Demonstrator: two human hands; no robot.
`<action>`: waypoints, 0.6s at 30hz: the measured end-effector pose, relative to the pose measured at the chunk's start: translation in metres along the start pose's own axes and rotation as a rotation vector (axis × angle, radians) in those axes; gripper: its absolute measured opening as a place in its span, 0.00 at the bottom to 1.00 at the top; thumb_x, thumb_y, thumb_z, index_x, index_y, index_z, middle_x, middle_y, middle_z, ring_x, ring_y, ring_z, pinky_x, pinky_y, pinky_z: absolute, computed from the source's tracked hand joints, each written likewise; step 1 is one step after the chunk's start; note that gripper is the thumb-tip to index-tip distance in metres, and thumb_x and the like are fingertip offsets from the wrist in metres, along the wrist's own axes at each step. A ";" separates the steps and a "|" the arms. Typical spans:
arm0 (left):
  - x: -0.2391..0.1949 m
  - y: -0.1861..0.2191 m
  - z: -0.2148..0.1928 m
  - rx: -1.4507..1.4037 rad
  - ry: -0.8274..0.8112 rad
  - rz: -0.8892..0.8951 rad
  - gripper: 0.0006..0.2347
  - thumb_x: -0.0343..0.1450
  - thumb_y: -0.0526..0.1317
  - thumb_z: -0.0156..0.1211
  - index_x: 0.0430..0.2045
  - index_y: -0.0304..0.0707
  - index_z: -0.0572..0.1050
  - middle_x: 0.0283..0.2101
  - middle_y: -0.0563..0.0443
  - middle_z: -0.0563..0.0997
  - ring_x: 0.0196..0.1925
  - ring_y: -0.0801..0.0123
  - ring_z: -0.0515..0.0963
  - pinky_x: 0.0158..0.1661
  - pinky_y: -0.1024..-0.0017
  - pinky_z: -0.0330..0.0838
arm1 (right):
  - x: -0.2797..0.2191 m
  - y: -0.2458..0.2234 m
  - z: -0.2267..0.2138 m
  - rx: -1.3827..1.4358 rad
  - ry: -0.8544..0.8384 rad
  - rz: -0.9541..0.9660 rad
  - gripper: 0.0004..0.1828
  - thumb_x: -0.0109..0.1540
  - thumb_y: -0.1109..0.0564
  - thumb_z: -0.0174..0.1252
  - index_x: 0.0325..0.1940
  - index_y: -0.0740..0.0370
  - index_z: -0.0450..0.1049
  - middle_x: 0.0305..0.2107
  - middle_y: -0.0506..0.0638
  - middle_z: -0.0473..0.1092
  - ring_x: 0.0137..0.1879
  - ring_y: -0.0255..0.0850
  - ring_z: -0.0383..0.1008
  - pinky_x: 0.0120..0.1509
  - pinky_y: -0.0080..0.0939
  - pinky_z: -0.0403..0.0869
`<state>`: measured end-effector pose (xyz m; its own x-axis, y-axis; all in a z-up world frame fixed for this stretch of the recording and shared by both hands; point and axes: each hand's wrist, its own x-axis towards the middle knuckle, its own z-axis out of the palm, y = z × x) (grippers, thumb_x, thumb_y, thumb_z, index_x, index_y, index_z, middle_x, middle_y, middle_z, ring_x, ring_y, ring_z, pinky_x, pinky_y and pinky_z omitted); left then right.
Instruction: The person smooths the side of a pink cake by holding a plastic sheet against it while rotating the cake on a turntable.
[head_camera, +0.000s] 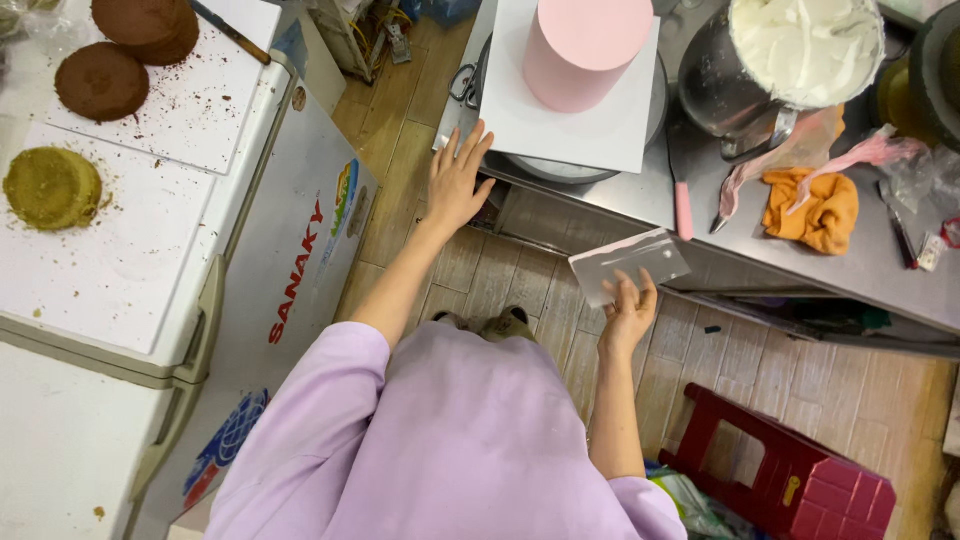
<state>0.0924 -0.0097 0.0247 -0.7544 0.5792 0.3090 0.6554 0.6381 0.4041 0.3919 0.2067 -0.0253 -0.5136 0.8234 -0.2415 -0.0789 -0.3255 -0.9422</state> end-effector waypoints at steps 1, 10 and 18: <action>-0.002 -0.002 -0.002 -0.015 -0.010 0.015 0.35 0.70 0.43 0.68 0.73 0.50 0.56 0.79 0.58 0.49 0.79 0.46 0.50 0.72 0.44 0.50 | -0.011 -0.007 0.006 -0.020 -0.038 -0.022 0.24 0.69 0.56 0.54 0.70 0.55 0.60 0.53 0.55 0.74 0.51 0.40 0.77 0.48 0.40 0.77; 0.027 -0.038 -0.009 0.017 -0.024 0.074 0.35 0.70 0.43 0.69 0.73 0.51 0.55 0.79 0.57 0.49 0.77 0.46 0.54 0.71 0.44 0.53 | -0.044 0.027 0.002 0.103 -0.048 -0.062 0.26 0.69 0.63 0.55 0.72 0.62 0.62 0.57 0.57 0.73 0.55 0.43 0.78 0.57 0.42 0.79; 0.094 -0.075 0.006 -0.321 0.015 -0.025 0.14 0.75 0.46 0.64 0.52 0.43 0.76 0.67 0.49 0.74 0.69 0.52 0.71 0.67 0.52 0.65 | -0.032 0.028 0.005 0.185 0.035 -0.180 0.18 0.72 0.62 0.59 0.65 0.68 0.68 0.49 0.57 0.74 0.51 0.42 0.78 0.59 0.48 0.83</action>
<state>-0.0278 -0.0006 0.0184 -0.7721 0.5561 0.3075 0.5935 0.4582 0.6617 0.4019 0.1694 -0.0426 -0.4474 0.8903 -0.0845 -0.3233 -0.2492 -0.9129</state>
